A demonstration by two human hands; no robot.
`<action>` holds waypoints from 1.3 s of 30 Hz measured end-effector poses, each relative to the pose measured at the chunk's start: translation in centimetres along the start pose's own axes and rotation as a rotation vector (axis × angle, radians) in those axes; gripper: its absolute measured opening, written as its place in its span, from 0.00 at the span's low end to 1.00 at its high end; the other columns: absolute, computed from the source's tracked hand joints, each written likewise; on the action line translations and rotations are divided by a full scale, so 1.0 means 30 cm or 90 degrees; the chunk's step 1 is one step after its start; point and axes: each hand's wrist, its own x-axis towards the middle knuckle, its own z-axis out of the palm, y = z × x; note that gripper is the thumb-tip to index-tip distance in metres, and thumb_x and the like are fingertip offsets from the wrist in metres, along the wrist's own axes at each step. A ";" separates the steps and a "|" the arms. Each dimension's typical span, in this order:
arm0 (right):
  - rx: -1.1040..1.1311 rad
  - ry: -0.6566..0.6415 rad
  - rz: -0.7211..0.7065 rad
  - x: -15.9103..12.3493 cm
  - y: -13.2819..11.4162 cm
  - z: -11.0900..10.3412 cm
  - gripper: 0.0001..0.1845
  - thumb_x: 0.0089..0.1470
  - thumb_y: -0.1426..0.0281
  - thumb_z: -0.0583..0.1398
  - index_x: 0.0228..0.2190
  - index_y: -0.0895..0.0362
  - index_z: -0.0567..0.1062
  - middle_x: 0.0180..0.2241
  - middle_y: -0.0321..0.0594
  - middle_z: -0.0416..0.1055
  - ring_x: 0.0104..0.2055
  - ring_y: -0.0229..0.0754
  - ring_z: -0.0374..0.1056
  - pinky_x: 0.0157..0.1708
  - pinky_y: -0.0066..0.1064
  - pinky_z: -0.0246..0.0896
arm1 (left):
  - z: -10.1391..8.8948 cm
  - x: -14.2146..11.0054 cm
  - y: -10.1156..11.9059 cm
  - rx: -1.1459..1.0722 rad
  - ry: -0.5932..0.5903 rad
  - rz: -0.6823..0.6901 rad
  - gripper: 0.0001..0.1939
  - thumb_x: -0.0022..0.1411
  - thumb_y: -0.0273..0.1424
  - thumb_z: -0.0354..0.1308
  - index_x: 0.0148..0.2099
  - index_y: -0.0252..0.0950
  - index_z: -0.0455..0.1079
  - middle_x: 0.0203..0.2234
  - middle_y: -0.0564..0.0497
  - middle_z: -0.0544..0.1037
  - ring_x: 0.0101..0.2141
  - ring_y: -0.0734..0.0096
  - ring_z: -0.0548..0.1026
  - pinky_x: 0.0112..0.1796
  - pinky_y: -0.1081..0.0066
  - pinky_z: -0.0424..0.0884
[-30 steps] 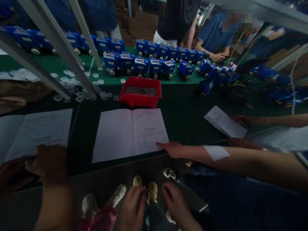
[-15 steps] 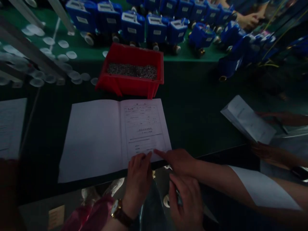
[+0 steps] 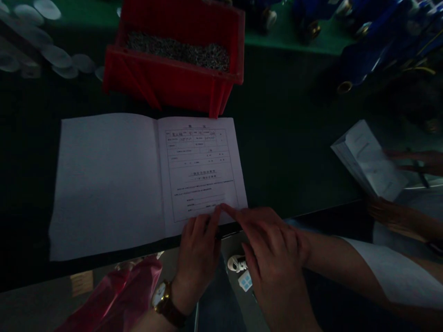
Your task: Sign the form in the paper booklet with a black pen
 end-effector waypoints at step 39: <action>0.611 0.107 0.159 0.081 0.013 -0.081 0.13 0.66 0.61 0.48 0.35 0.55 0.64 0.28 0.37 0.67 0.31 0.37 0.69 0.31 0.32 0.68 | 0.018 -0.006 -0.024 -0.048 0.084 0.015 0.20 0.61 0.22 0.57 0.56 0.33 0.65 0.39 0.47 0.69 0.38 0.67 0.65 0.37 0.66 0.67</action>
